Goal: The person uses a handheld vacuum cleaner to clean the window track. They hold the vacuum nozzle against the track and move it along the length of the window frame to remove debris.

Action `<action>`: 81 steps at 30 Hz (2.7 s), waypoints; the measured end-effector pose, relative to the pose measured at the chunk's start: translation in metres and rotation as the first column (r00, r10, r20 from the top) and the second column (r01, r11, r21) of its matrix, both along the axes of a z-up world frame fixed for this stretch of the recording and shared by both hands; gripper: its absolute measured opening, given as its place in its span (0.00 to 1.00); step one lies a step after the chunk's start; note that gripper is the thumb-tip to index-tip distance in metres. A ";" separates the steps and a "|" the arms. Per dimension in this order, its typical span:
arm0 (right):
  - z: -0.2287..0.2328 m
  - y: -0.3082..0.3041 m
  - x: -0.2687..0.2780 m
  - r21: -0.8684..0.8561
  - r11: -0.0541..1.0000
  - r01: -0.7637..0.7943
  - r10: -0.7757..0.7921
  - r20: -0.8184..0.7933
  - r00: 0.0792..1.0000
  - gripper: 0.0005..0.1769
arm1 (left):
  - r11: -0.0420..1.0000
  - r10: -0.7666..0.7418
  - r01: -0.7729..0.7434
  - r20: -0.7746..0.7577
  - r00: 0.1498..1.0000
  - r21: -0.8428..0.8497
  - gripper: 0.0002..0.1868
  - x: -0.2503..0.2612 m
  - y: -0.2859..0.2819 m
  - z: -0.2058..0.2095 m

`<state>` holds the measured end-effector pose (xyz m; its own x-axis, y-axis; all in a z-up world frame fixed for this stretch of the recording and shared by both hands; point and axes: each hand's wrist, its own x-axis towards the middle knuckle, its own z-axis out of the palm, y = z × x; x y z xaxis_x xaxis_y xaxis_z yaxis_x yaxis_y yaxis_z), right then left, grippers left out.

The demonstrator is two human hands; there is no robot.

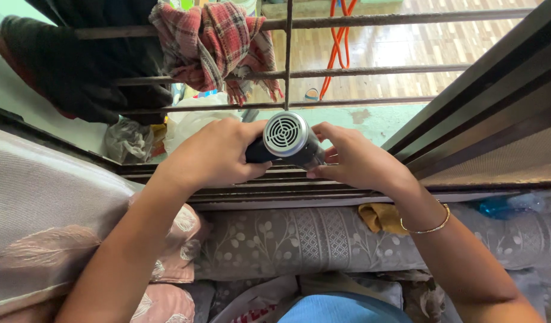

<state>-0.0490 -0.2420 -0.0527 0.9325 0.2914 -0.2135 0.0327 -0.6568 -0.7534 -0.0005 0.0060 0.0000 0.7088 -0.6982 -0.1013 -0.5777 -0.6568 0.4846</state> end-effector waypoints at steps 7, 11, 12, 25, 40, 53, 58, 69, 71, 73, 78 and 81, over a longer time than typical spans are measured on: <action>0.003 0.007 0.003 -0.003 1.000 -0.017 0.017 -0.024 1.000 0.40 | 1.000 -0.002 0.003 0.035 0.999 -0.007 0.26 0.001 0.011 -0.001; -0.001 0.003 0.008 0.064 0.998 -0.027 0.032 -0.089 0.996 0.37 | 1.000 -0.018 0.018 0.037 0.999 -0.008 0.26 0.004 0.016 -0.002; -0.002 0.002 0.009 0.093 0.995 -0.027 0.037 -0.107 0.994 0.36 | 1.000 -0.015 0.015 0.032 0.999 -0.002 0.25 0.005 0.017 -0.002; -0.059 -0.035 0.027 0.163 0.974 0.157 -0.159 0.000 0.987 0.19 | 0.996 0.066 -0.072 -0.121 0.990 -0.046 0.26 0.020 0.030 -0.013; -0.158 -0.037 0.025 0.029 0.945 0.326 -0.327 0.023 0.945 0.10 | 0.987 0.158 -0.143 -0.253 0.954 0.076 0.37 0.046 0.047 -0.045; -0.171 -0.011 0.052 0.092 0.990 0.107 -0.117 0.109 0.987 0.11 | 0.993 0.108 -0.113 -0.168 0.980 -0.026 0.31 0.058 0.064 -0.044; -0.173 -0.006 0.054 0.084 0.995 0.055 -0.064 0.113 0.992 0.12 | 0.974 0.216 -0.186 -0.272 0.938 0.133 0.36 0.059 0.068 -0.039; -0.157 -0.022 0.043 0.064 0.958 0.278 -0.285 0.152 0.946 0.09 | 0.979 0.202 -0.184 -0.247 0.948 0.092 0.36 0.062 0.091 -0.046; -0.157 -0.023 0.040 0.046 0.955 0.292 -0.296 0.112 0.949 0.10 | 0.990 0.134 -0.138 -0.215 0.967 -0.005 0.35 0.063 0.094 -0.049; -0.157 -0.024 0.038 0.028 0.951 0.308 -0.310 0.072 0.948 0.10 | 0.992 0.110 -0.120 -0.204 0.973 -0.036 0.34 0.062 0.096 -0.052; -0.160 -0.027 0.036 -0.011 0.952 0.305 -0.303 0.059 0.951 0.11 | 0.978 0.188 -0.162 -0.218 0.958 0.133 0.38 0.066 0.100 -0.050; -0.161 -0.031 0.036 -0.007 0.960 0.279 -0.278 0.063 0.958 0.12 | 0.984 0.155 -0.132 -0.210 0.965 0.123 0.33 0.068 0.098 -0.047</action>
